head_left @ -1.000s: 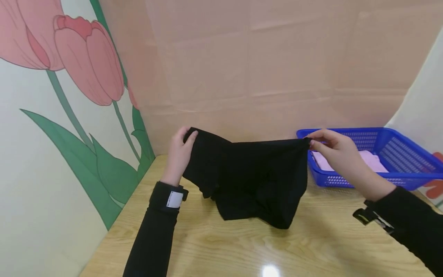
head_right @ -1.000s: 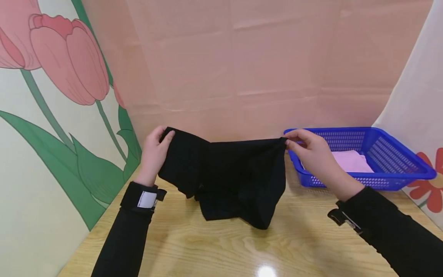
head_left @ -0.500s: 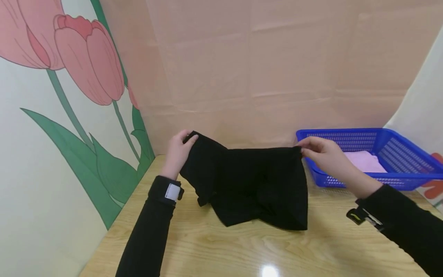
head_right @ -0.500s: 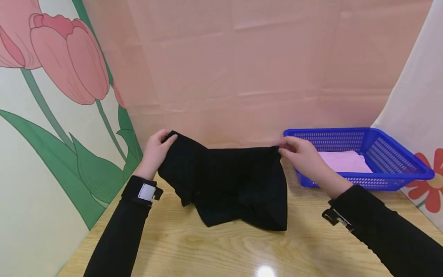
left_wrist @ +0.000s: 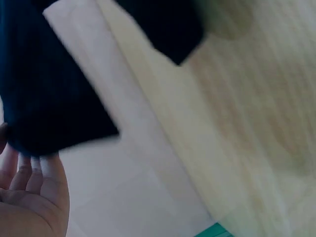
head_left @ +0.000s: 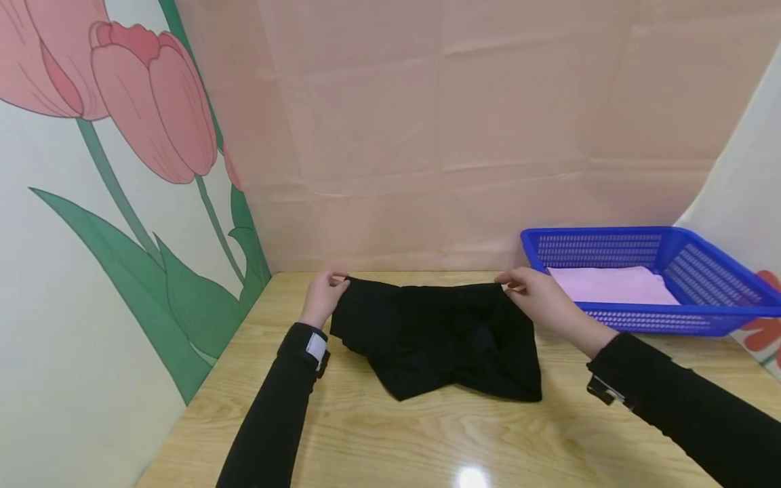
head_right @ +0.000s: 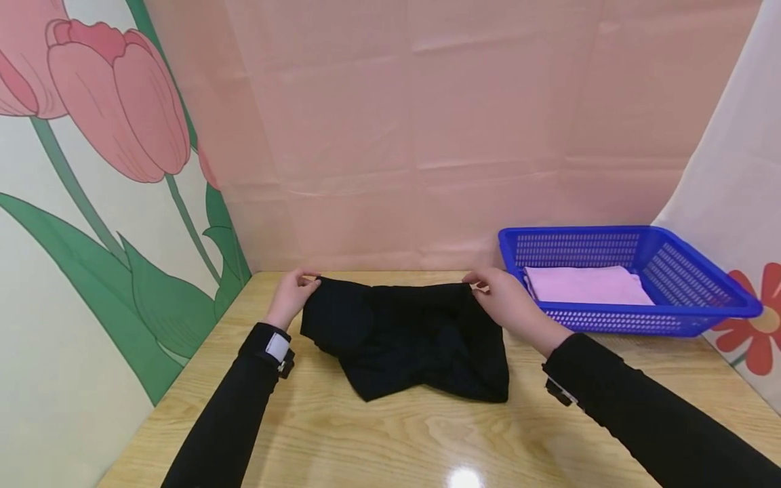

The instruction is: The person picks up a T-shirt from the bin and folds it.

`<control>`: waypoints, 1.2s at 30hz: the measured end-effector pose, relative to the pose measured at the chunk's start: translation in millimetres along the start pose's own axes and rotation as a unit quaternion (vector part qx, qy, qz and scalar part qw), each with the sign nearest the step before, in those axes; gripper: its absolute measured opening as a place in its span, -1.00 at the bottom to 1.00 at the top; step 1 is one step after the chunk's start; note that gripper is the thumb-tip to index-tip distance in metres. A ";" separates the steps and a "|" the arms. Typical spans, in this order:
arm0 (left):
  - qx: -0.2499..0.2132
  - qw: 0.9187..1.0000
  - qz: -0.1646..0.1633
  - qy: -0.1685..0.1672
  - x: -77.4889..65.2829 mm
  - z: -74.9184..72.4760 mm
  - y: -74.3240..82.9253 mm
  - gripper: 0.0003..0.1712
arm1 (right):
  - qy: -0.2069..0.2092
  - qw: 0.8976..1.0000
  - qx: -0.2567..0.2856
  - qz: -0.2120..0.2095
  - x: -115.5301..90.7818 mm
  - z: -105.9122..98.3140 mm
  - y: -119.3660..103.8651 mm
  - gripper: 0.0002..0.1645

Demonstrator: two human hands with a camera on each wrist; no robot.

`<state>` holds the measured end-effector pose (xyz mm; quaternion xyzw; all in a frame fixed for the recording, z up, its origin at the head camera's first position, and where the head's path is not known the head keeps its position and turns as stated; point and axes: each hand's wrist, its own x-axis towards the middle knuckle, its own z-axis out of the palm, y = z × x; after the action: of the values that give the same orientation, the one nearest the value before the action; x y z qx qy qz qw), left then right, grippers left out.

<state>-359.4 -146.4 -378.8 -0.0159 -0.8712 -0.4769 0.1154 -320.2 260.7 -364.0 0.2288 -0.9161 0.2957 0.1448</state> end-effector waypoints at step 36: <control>0.166 0.973 -0.059 -0.146 -64.6 16.2 -49.7 -0.48 | 0.055 0.983 -0.147 0.090 -13.9 46.0 11.4 -0.35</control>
<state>-306.5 -154.7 -442.3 -0.0146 -0.9452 -0.3238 -0.0407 -320.0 245.5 -411.1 0.1049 -0.9570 0.1819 0.2000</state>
